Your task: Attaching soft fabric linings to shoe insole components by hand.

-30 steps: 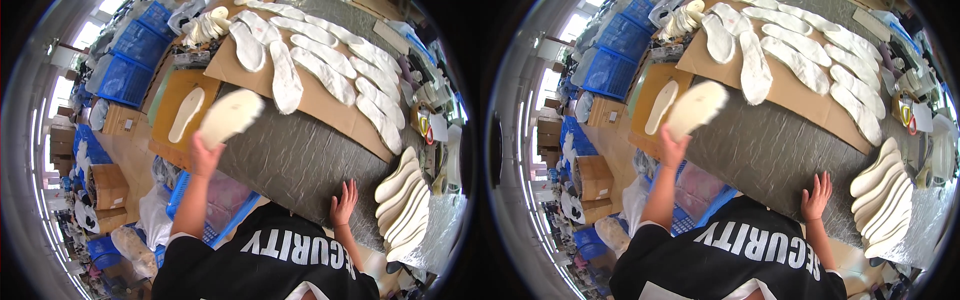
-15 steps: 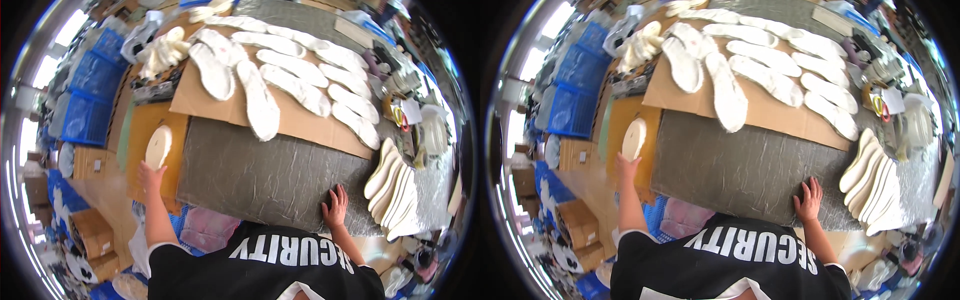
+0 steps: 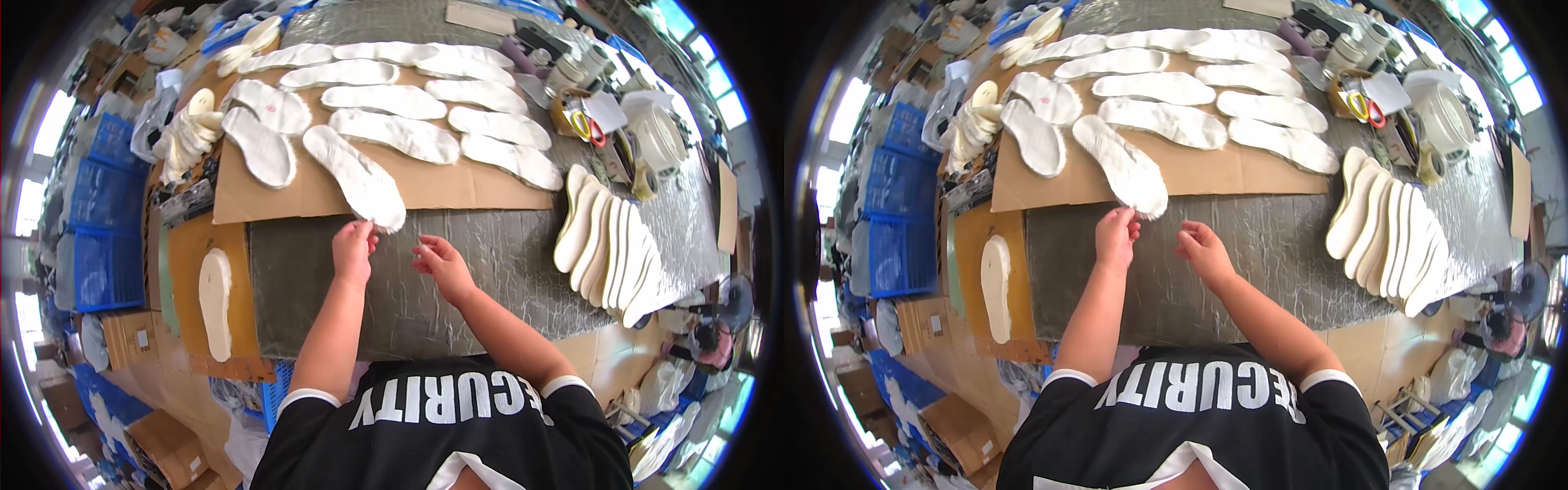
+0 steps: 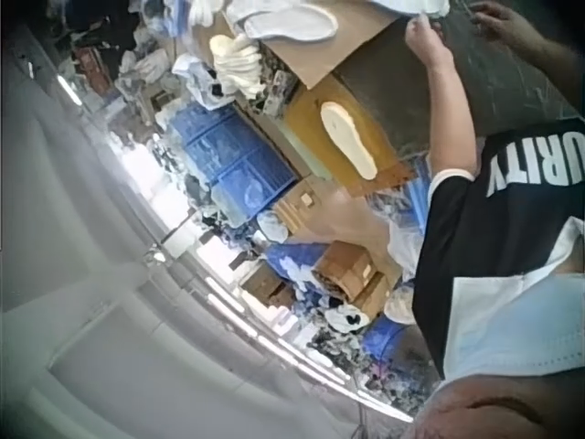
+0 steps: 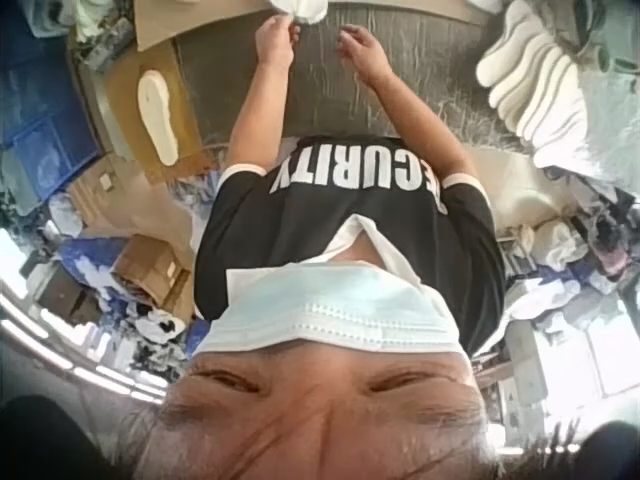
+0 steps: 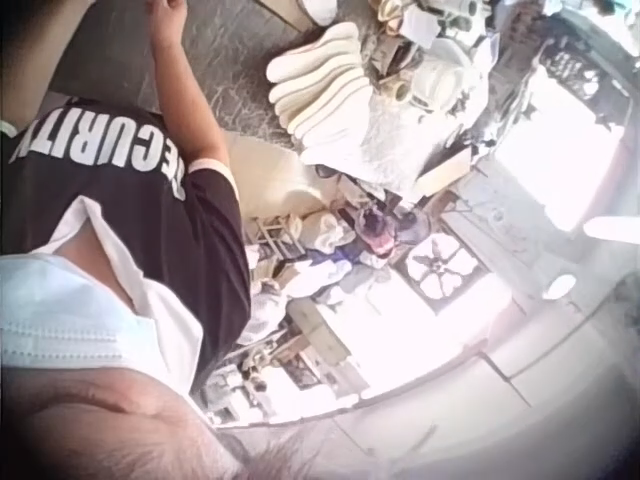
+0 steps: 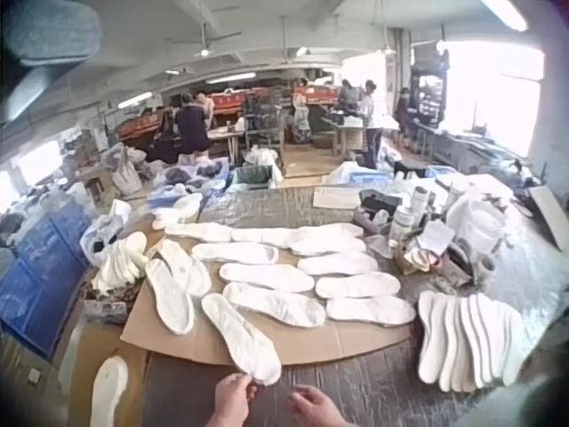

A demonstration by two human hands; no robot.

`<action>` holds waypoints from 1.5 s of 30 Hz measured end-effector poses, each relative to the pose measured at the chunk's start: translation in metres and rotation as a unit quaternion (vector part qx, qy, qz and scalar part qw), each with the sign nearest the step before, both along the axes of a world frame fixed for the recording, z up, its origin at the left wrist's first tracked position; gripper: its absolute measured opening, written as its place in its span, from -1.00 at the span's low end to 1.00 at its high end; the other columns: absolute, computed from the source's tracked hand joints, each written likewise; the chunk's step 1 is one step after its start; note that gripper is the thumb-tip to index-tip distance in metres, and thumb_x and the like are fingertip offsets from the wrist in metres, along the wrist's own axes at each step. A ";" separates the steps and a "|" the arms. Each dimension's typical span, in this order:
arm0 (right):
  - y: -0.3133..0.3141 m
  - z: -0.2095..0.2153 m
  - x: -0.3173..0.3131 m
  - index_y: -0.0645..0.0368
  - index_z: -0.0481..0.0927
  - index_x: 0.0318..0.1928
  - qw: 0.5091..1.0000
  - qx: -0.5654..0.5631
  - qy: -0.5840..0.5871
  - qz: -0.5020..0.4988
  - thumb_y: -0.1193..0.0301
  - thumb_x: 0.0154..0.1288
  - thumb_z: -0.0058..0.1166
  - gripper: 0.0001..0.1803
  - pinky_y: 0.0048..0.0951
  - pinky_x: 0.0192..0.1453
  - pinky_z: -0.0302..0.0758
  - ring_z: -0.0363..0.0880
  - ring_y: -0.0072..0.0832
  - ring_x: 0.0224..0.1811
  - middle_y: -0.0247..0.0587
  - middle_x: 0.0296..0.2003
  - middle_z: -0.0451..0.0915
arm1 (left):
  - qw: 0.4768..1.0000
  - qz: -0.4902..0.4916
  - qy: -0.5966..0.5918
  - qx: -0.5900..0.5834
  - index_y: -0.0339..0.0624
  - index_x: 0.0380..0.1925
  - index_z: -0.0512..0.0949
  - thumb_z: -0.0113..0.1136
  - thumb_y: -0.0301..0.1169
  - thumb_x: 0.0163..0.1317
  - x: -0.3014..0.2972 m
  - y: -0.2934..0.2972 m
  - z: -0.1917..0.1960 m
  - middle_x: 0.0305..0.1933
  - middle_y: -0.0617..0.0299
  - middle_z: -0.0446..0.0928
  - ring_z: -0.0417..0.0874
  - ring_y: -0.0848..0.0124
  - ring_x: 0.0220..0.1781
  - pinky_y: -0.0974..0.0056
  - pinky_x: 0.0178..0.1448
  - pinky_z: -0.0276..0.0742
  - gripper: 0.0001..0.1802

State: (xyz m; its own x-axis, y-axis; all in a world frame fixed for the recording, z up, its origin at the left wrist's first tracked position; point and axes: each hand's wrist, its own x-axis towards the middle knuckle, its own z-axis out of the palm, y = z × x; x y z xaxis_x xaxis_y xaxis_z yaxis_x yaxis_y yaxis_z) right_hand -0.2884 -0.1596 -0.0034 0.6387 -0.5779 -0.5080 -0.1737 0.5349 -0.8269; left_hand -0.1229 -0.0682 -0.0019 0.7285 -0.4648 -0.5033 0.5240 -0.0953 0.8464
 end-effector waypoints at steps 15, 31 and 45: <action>-0.045 -0.019 -0.209 0.23 0.48 0.11 0.984 -0.037 0.154 -0.076 0.49 0.33 -0.05 -0.65 -0.38 -0.31 0.57 0.63 -0.46 -0.43 -0.16 -0.37 0.65 | 0.811 -0.554 -0.189 0.005 -0.36 -0.25 0.62 0.10 -0.46 0.36 -0.164 -0.047 0.051 -0.30 0.18 0.66 0.64 0.52 -0.34 0.39 -0.20 0.57 -0.82; -0.156 0.058 -0.367 0.04 0.42 0.25 0.774 -0.469 0.424 -0.018 0.38 -0.40 0.56 0.01 0.01 0.43 0.17 0.11 0.04 0.43 0.06 0.36 0.22 | 0.466 -0.613 -0.635 -0.062 -0.15 0.25 0.35 0.37 -0.25 0.07 -0.333 -0.220 0.044 0.47 -0.01 0.13 0.09 0.07 0.53 -0.13 0.52 0.00 -0.27; -0.226 0.075 -0.401 0.24 0.54 -0.19 0.790 -0.523 0.145 -0.285 0.51 0.26 0.03 -0.87 -0.12 -0.02 0.51 0.54 -0.01 -0.06 0.01 -0.11 0.60 | 0.790 -0.464 -0.375 -0.140 -0.25 -0.11 0.60 0.33 -0.46 0.04 -0.312 -0.249 0.010 0.02 0.04 0.59 0.57 0.16 0.09 0.16 0.25 0.44 -0.65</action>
